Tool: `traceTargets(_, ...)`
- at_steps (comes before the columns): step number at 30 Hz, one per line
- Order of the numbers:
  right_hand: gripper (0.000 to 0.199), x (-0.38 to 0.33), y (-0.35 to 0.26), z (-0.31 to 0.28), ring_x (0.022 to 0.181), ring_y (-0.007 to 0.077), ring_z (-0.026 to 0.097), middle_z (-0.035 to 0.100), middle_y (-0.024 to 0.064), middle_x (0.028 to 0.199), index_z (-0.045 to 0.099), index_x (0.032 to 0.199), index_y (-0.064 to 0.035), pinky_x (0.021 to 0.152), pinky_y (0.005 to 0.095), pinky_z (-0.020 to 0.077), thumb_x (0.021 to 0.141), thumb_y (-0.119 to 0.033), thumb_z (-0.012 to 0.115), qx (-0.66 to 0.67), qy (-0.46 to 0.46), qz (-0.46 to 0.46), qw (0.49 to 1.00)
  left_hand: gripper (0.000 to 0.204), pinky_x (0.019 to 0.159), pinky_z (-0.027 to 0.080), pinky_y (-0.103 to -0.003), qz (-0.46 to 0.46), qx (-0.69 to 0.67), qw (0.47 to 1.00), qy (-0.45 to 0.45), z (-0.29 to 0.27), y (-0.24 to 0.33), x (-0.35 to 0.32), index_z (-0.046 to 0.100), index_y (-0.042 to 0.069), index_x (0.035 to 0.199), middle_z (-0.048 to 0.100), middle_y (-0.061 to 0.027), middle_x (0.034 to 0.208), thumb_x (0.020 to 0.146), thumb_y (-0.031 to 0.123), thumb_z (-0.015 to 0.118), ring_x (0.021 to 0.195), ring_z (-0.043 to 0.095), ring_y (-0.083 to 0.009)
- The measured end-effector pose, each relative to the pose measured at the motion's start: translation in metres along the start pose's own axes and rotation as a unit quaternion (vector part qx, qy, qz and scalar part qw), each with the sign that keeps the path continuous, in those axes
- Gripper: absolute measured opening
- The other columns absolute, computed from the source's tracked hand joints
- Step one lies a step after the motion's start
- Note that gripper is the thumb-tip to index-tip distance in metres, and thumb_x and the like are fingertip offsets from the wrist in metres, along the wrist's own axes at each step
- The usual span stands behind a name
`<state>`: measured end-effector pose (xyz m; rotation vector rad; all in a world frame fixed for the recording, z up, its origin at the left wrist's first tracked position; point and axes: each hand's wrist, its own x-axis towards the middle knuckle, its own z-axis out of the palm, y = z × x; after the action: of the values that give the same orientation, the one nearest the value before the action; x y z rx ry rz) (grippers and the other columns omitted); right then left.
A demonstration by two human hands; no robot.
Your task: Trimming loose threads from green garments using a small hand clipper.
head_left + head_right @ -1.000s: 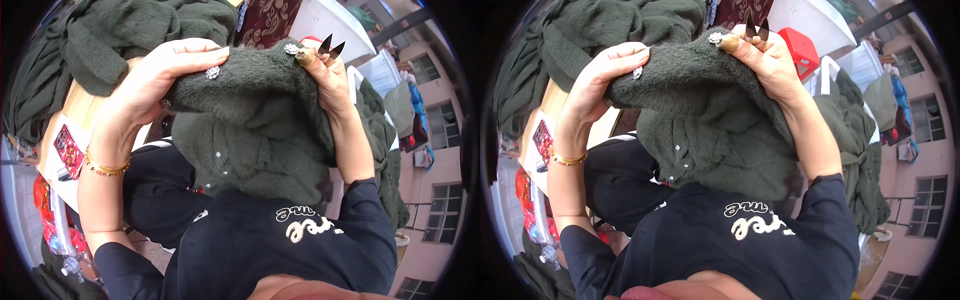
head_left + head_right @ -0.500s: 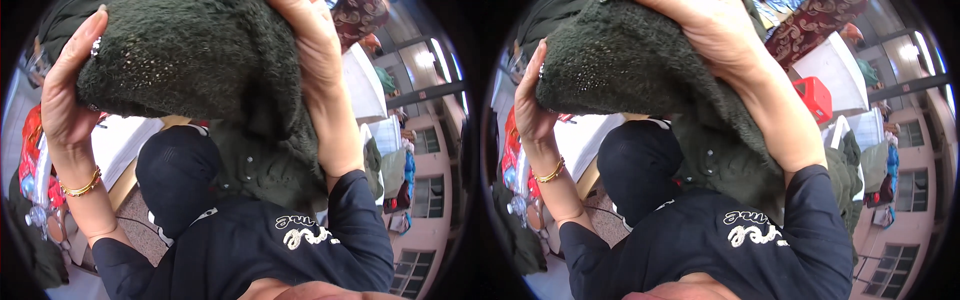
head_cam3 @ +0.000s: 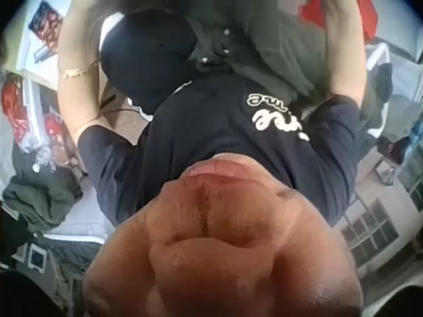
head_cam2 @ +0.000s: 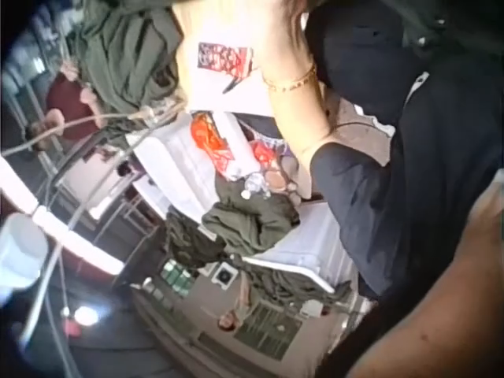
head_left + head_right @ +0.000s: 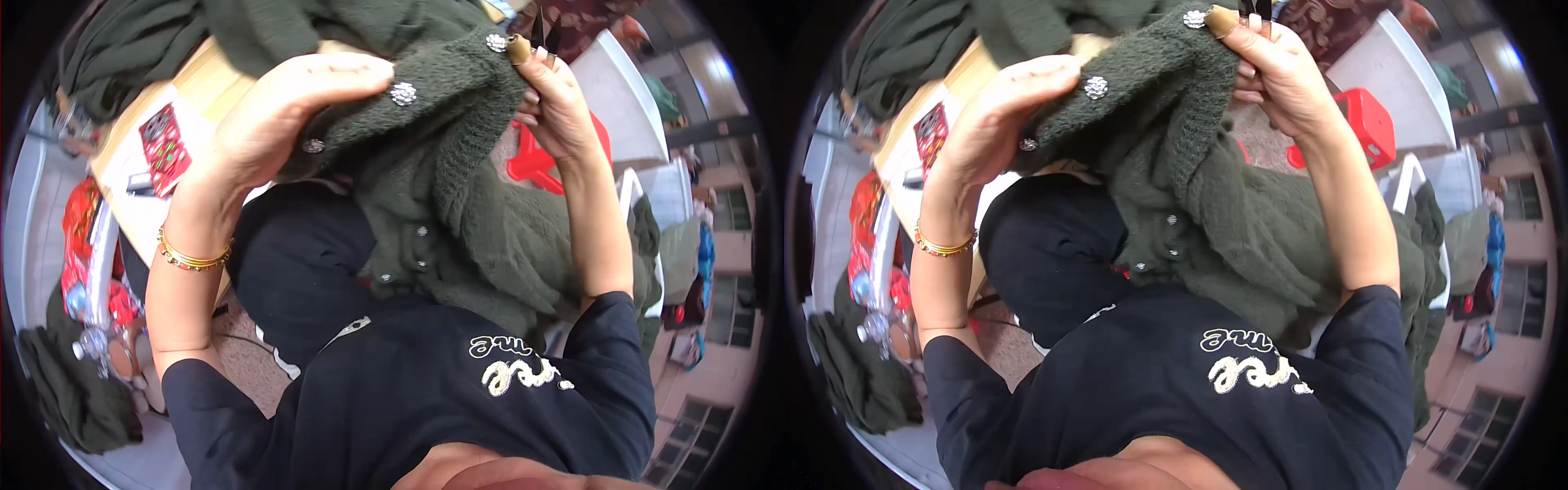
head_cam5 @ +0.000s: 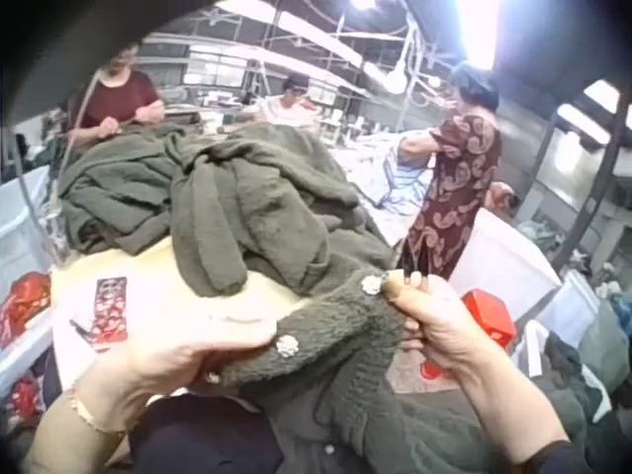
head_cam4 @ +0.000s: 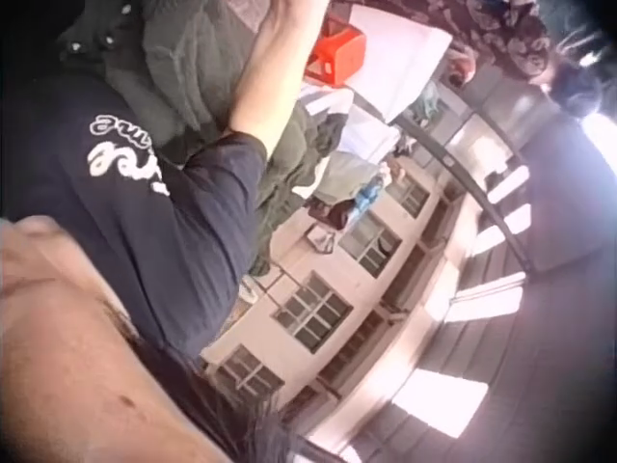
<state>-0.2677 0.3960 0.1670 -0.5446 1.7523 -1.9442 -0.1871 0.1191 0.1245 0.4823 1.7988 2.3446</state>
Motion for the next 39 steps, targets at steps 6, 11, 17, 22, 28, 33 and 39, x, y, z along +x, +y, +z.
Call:
traceTargets(6,0.012,-0.075,-0.015,-0.097,0.048,0.0005,0.026,0.031,-0.0093,0.06,0.054,0.097,-0.0132,0.044,0.0157,0.0237,0.094,-0.024,0.06,-0.013,0.139,-0.046,0.989,0.048,0.096,0.043,-0.024,-0.03,-0.023,0.987,-0.154,0.091,0.013,0.06,0.052,-0.001,0.129,0.061,-0.0063,0.12,0.083,0.003,0.065,0.106,0.057,-0.0103)
traceTargets(11,0.025,-0.112,0.005,-0.105,0.048,0.0015,0.029,0.034,-0.0082,0.057,0.049,0.076,-0.0126,0.042,0.017,0.0256,0.097,-0.025,0.056,0.012,0.096,-0.003,0.995,0.044,0.095,0.04,-0.022,-0.042,0.033,0.978,-0.202,0.123,-0.012,0.075,0.05,0.001,0.131,0.06,-0.0049,0.12,0.089,0.005,0.06,0.106,0.055,-0.0086)
traceTargets(17,0.018,-0.128,0.065,-0.113,0.049,0.0022,0.029,0.034,-0.0064,0.059,0.053,0.096,-0.0077,0.042,0.0171,0.0239,0.096,-0.025,0.054,0.047,0.082,0.039,0.995,0.03,0.09,0.042,-0.021,-0.078,0.049,0.982,-0.162,0.118,-0.058,0.067,0.055,0.0,0.122,0.062,-0.002,0.11,0.093,0.005,0.055,0.102,0.055,-0.0058)
traceTargets(22,0.02,-0.126,0.054,-0.089,0.048,0.0023,0.029,0.036,-0.006,0.057,0.053,0.086,-0.0074,0.041,0.018,0.0245,0.097,-0.024,0.053,0.023,0.135,0.052,0.989,0.02,0.088,0.044,-0.019,-0.069,0.131,0.984,-0.104,0.113,-0.061,0.062,0.058,-0.002,0.113,0.063,-0.001,0.104,0.095,0.005,0.055,0.097,0.057,-0.0046)
traceTargets(28,0.022,-0.125,0.062,-0.091,0.047,0.0023,0.03,0.037,-0.0064,0.057,0.057,0.09,-0.0046,0.042,0.0185,0.025,0.096,-0.026,0.056,0.029,0.079,0.031,0.996,0.026,0.081,0.044,-0.019,-0.069,0.183,0.977,-0.085,0.112,-0.065,0.065,0.059,0.003,0.116,0.061,0.0009,0.101,0.09,0.008,0.063,0.088,0.054,-0.0032)
traceTargets(33,0.024,-0.119,0.064,-0.076,0.047,0.002,0.031,0.038,-0.006,0.056,0.059,0.088,-0.0042,0.042,0.0186,0.0255,0.096,-0.027,0.057,-0.028,0.108,0.05,0.993,0.046,0.086,0.045,-0.023,-0.008,0.171,0.98,-0.104,0.126,-0.072,0.068,0.054,0.006,0.126,0.059,-0.0043,0.111,0.083,0.01,0.071,0.098,0.054,-0.0091)
traceTargets(39,0.028,-0.116,0.063,-0.068,0.046,0.0012,0.032,0.039,-0.0059,0.055,0.063,0.098,-0.0018,0.042,0.0174,0.0258,0.096,-0.029,0.057,0.03,0.091,0.091,0.991,0.036,0.083,0.046,-0.02,-0.074,0.089,0.989,-0.09,0.128,-0.069,0.067,0.057,0.002,0.12,0.064,-0.0013,0.099,0.085,0.006,0.069,0.09,0.057,-0.0053)
